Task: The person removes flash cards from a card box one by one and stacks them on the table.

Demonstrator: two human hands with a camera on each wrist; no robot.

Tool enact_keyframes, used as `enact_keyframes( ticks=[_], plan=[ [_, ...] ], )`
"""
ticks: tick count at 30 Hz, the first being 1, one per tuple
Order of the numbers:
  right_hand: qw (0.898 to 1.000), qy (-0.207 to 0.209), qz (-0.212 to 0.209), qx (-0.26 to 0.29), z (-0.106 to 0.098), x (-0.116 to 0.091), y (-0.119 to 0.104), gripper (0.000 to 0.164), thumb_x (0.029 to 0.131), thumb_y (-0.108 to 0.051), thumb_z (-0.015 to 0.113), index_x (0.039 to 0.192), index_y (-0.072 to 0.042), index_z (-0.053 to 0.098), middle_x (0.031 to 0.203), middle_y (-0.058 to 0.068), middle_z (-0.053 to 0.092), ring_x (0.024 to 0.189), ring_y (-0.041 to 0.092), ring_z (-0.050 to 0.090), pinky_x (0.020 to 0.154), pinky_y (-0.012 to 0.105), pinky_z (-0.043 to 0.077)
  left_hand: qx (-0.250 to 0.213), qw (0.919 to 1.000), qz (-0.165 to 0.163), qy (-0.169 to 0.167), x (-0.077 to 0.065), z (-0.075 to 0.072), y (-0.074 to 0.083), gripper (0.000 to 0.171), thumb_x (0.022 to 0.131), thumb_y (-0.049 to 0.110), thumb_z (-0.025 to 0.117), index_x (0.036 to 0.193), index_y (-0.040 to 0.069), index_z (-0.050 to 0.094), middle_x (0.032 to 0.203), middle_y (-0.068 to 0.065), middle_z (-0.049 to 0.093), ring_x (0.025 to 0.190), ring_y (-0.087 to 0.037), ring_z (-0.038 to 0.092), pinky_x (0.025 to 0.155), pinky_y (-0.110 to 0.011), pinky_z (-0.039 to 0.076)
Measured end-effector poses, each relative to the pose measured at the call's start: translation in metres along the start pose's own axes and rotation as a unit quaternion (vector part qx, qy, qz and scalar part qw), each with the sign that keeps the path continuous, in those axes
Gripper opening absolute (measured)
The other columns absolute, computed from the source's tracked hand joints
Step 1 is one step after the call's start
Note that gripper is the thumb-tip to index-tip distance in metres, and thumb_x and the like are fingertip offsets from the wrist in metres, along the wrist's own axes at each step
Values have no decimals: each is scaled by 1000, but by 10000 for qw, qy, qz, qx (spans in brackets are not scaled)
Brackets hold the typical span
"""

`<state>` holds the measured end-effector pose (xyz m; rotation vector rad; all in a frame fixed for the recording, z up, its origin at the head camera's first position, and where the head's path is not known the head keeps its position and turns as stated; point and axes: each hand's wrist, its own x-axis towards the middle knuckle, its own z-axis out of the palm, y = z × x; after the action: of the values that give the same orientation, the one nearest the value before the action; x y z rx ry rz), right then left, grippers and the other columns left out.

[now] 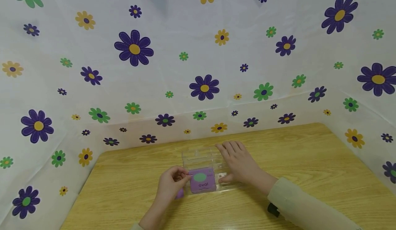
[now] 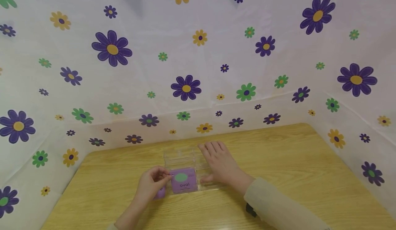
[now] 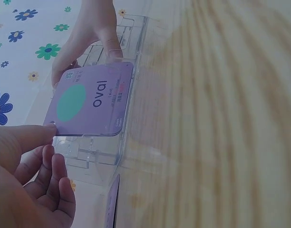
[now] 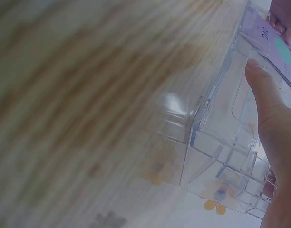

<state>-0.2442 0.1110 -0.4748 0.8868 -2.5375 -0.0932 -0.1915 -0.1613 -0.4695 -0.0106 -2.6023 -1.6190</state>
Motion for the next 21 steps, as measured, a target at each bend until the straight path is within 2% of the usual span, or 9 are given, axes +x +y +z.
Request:
enact_keyframes(
  ticks=[21],
  plan=[
    [10000, 0, 3, 45, 3, 0, 1, 131, 61, -91, 78, 156, -8, 40, 139, 10, 54, 124, 28, 50, 112, 48, 44, -14, 10000, 15, 30, 3, 1, -5, 8, 89, 1, 82, 92, 0, 75, 85, -6, 69, 77, -10, 59, 68, -16, 51]
  ],
)
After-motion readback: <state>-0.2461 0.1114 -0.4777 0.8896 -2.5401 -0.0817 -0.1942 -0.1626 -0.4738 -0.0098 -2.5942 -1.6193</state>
